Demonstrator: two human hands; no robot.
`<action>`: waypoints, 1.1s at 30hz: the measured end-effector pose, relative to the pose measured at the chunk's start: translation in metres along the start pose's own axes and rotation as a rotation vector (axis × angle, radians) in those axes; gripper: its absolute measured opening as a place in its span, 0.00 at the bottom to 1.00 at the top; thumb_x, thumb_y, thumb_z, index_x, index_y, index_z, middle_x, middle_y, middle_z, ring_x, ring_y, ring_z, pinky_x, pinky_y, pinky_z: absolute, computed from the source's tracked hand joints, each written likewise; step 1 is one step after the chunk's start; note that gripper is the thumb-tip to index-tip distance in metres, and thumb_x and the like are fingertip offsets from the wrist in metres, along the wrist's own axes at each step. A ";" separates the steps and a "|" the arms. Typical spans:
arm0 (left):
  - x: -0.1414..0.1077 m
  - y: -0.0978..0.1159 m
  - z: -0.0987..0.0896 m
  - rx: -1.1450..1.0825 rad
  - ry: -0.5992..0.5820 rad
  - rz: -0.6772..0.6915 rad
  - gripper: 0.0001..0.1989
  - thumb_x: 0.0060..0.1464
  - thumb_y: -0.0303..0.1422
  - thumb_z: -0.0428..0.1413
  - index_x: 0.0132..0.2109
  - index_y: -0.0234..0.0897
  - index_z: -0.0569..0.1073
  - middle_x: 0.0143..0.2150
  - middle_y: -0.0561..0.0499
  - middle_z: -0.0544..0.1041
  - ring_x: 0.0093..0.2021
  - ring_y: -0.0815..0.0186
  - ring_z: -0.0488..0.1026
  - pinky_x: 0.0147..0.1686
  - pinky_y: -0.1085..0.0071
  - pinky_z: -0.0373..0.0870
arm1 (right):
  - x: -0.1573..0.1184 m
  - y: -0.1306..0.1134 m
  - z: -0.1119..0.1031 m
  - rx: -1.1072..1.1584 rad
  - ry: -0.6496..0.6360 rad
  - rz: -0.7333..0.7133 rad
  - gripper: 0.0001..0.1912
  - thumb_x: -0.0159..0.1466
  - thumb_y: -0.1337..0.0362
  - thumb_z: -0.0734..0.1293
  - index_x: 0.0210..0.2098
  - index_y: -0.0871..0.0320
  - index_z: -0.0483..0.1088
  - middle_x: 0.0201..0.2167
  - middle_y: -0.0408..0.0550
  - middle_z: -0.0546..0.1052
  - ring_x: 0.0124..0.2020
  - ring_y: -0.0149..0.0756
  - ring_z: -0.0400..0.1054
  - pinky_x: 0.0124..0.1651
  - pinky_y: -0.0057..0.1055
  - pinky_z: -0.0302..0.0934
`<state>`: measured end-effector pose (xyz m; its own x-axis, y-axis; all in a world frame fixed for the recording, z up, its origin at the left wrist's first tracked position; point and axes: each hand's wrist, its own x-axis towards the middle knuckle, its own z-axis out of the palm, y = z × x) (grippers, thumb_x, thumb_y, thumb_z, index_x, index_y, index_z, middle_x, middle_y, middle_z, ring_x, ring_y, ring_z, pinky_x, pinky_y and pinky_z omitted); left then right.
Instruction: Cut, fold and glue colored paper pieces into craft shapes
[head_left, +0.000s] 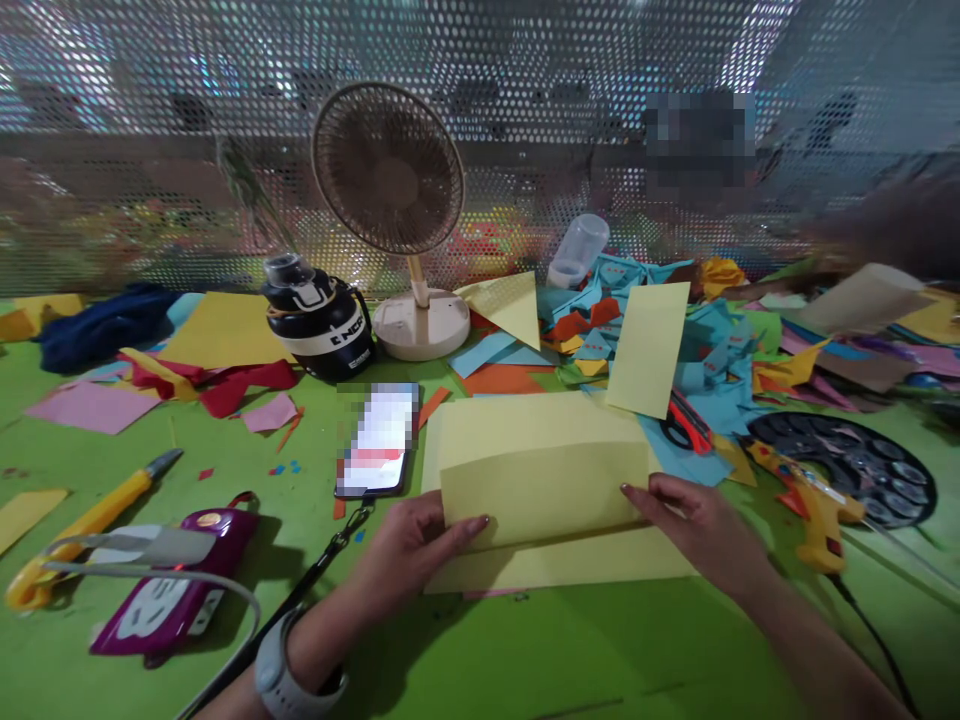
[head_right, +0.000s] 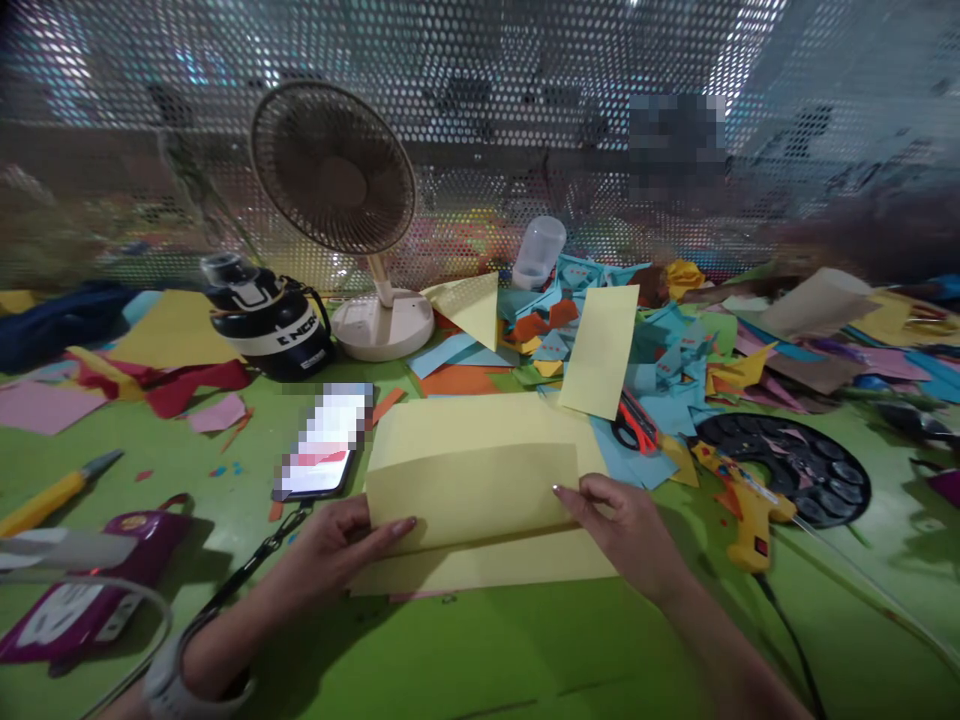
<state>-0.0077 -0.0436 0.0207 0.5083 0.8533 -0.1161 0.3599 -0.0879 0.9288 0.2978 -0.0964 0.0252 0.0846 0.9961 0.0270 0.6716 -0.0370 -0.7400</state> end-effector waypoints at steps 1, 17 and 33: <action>0.000 0.000 0.000 0.010 0.008 0.005 0.18 0.57 0.43 0.54 0.25 0.36 0.74 0.22 0.54 0.70 0.22 0.71 0.63 0.20 0.76 0.59 | 0.000 0.000 0.000 0.000 -0.005 0.000 0.27 0.62 0.42 0.61 0.18 0.56 0.59 0.18 0.38 0.56 0.22 0.28 0.53 0.24 0.25 0.51; 0.000 -0.001 0.002 0.099 0.010 0.105 0.17 0.58 0.41 0.53 0.26 0.36 0.75 0.24 0.52 0.73 0.21 0.71 0.65 0.19 0.76 0.60 | 0.001 -0.002 -0.001 -0.045 0.023 -0.013 0.29 0.62 0.39 0.59 0.18 0.55 0.56 0.18 0.39 0.54 0.20 0.28 0.51 0.21 0.25 0.49; -0.001 -0.004 0.002 0.106 -0.015 0.088 0.16 0.60 0.42 0.52 0.31 0.36 0.77 0.28 0.50 0.75 0.26 0.69 0.69 0.23 0.76 0.63 | 0.000 0.000 0.000 -0.030 0.035 -0.014 0.28 0.62 0.40 0.60 0.18 0.55 0.55 0.18 0.38 0.54 0.21 0.28 0.50 0.21 0.25 0.49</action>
<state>-0.0081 -0.0450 0.0164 0.5526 0.8324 -0.0422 0.3941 -0.2163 0.8933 0.2974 -0.0961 0.0251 0.1003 0.9931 0.0604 0.6948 -0.0264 -0.7187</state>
